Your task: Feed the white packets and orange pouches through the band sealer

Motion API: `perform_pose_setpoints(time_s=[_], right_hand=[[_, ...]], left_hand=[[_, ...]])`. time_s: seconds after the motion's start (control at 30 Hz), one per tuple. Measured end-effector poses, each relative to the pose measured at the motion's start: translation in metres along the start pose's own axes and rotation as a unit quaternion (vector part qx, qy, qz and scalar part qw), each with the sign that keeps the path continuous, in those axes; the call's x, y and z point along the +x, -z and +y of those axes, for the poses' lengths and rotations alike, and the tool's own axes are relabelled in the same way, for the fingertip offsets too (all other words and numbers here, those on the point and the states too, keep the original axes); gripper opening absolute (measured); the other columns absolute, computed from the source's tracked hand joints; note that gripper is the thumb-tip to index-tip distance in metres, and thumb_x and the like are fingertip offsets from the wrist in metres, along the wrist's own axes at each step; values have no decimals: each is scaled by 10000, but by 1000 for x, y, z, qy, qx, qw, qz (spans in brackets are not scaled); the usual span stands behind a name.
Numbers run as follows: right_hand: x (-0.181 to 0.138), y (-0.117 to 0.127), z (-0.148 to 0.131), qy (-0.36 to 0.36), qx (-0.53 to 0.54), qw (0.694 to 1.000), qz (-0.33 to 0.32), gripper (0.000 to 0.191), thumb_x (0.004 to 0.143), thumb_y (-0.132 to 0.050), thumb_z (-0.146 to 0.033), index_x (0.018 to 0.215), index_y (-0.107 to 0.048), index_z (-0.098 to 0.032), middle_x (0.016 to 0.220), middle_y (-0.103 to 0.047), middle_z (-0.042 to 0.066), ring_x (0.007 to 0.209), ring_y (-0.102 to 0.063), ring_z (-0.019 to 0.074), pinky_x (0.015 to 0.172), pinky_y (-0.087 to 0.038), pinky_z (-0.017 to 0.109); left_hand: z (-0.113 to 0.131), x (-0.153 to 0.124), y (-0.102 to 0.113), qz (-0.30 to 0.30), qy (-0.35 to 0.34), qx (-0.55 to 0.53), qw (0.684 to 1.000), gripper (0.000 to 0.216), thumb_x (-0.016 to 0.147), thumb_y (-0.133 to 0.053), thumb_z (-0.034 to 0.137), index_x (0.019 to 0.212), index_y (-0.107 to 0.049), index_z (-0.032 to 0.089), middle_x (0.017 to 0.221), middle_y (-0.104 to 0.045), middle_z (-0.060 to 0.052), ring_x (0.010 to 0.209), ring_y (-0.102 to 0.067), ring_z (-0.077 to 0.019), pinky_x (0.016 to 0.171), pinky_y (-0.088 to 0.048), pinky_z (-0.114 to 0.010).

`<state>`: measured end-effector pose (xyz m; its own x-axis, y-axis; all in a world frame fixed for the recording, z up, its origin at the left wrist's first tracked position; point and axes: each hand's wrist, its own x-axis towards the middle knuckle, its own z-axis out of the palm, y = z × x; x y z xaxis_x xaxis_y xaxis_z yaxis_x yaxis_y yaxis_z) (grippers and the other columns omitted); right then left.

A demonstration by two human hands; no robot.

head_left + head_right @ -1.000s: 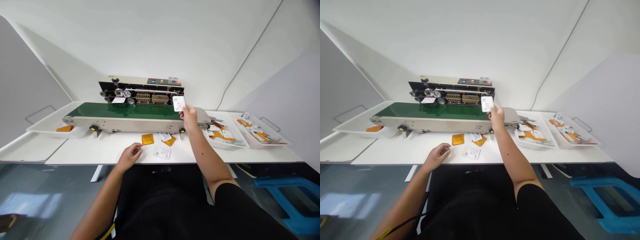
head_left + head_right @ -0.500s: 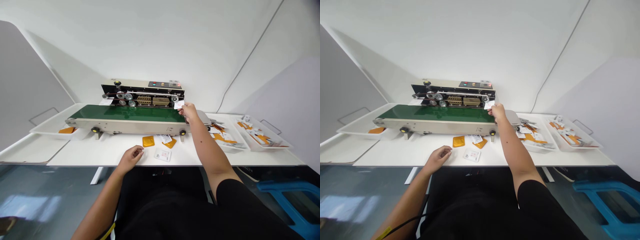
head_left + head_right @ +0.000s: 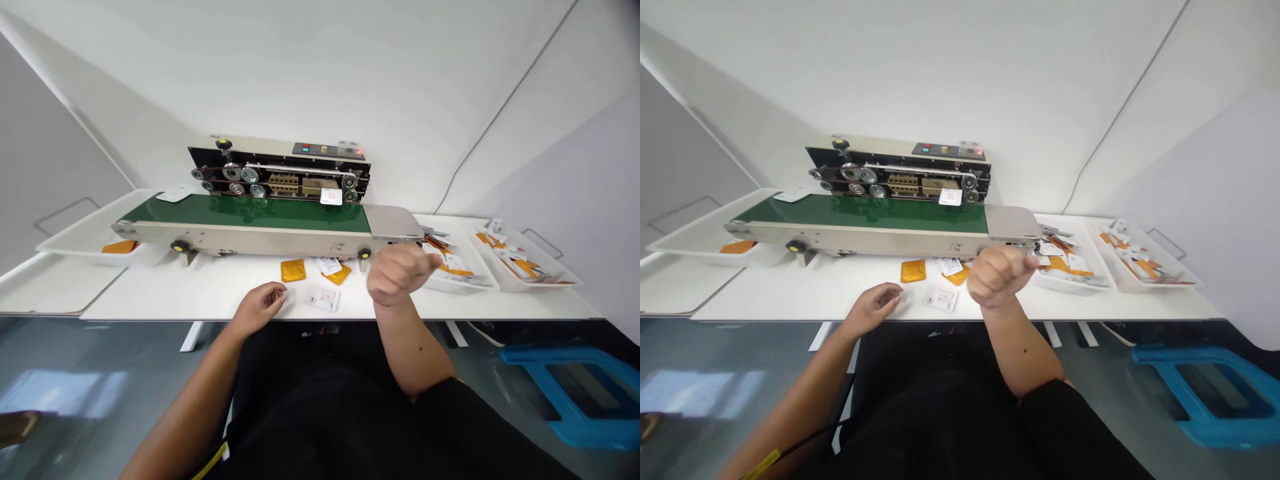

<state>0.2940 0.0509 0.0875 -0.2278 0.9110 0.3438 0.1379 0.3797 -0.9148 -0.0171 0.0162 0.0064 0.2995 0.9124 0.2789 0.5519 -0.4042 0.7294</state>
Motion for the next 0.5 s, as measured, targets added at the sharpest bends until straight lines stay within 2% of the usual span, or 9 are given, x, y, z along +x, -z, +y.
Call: perform_pose_setpoints(time_s=[0.17,0.27,0.33,0.43,0.5], right_hand=[[-11,9,-15,56,22,989,-137,470,959,-519,-618,724,-614,-222,578,-498,37,557,-539,185,482,-427,286],[-13,9,-18,115,7,967,-226,557,954,-471,-687,677,-605,-223,555,-509,38,527,-528,178,492,-444,295],[-16,4,-14,149,-8,948,-283,637,959,-397,-734,610,-566,-229,516,-477,29,504,-506,169,517,-465,303],[-22,-9,-4,176,-79,916,-351,636,987,-373,-696,610,-578,-227,568,-528,32,594,-551,169,653,-526,322],[-27,-20,5,180,-177,907,-337,469,973,-505,-615,813,-694,-217,802,-667,64,822,-626,203,824,-542,364]], left_hand=[[0,2,-3,9,-7,61,998,289,944,-568,436,1062,-683,199,914,-715,-54,795,-653,-206,733,-523,-312],[7,5,-4,2,-70,119,990,261,958,-568,401,1062,-682,191,1053,-719,-89,991,-661,-248,930,-522,-393],[14,7,-4,-27,-116,128,985,263,957,-592,385,1111,-678,189,1176,-705,-110,1129,-634,-275,1034,-487,-444],[26,12,-5,-72,-130,96,984,339,991,-568,370,1283,-618,204,1312,-666,-112,1243,-597,-269,1097,-470,-452],[31,17,-8,-83,-131,87,984,413,1006,-552,371,1391,-552,219,1405,-620,-114,1310,-565,-273,1124,-459,-461]])
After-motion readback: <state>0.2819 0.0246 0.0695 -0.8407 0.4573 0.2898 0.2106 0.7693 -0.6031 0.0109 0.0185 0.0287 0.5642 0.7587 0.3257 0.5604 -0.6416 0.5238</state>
